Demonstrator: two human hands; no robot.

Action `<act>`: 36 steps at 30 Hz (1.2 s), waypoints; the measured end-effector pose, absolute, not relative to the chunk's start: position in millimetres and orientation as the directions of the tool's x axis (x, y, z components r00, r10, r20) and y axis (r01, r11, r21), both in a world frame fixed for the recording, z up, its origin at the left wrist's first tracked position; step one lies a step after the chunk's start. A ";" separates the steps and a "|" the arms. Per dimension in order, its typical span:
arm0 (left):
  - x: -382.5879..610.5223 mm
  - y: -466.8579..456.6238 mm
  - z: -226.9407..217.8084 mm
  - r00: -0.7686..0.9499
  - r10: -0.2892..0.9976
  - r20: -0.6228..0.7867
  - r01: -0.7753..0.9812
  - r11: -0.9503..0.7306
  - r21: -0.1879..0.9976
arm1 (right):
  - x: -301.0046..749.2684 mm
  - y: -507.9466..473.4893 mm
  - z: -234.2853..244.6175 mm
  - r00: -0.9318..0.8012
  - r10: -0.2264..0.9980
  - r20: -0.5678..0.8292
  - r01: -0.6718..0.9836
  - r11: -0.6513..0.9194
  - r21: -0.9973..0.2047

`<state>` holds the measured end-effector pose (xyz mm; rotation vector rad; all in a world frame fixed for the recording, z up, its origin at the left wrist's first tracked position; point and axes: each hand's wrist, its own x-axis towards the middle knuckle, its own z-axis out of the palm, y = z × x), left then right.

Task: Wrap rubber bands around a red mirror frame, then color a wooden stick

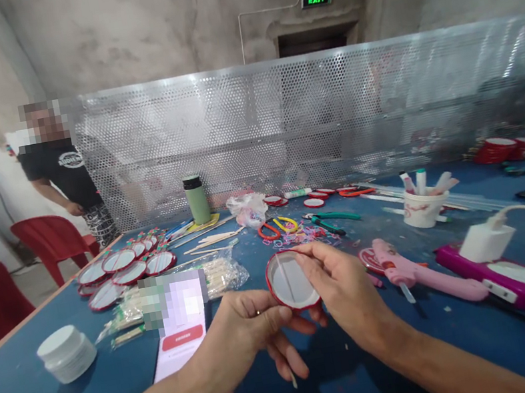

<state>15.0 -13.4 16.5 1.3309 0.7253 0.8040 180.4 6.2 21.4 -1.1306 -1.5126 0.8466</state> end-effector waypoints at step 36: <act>24.0 -21.6 5.5 0.690 0.711 -0.136 -0.147 0.321 0.936 | 177.2 4.0 19.1 -0.008 0.859 0.512 0.362 0.480 -0.799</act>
